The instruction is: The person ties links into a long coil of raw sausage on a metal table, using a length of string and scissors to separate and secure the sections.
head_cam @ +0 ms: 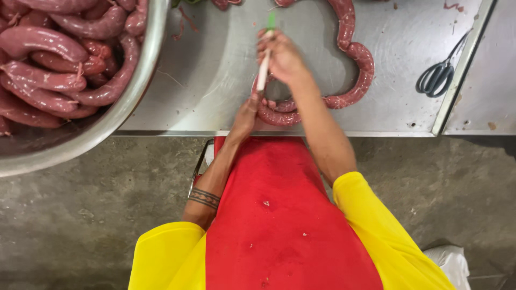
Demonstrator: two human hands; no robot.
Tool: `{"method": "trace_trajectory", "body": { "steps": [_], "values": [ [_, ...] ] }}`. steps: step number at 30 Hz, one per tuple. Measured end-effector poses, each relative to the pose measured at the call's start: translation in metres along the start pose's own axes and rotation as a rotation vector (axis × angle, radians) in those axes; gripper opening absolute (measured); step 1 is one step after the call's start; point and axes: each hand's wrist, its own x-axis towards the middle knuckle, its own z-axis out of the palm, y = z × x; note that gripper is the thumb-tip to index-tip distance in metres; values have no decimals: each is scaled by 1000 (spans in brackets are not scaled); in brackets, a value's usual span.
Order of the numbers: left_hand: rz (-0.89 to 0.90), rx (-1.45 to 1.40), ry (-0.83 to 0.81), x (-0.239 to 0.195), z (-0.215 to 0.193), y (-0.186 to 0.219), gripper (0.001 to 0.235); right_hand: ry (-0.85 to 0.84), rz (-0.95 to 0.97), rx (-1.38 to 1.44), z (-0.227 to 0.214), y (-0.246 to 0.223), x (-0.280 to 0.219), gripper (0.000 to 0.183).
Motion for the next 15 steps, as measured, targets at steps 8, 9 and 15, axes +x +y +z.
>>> {"method": "trace_trajectory", "body": {
  "steps": [8,9,15],
  "values": [
    [142,717,-37,-1,1,18,43,74,-236,-404,3,-111,-95,8],
    [180,1084,-27,1,1,20,38,61,-329,-465,6,-111,-118,7],
    [259,1009,88,8,-10,23,29,251,-306,-1283,9,-95,-240,17]
  ]
}}
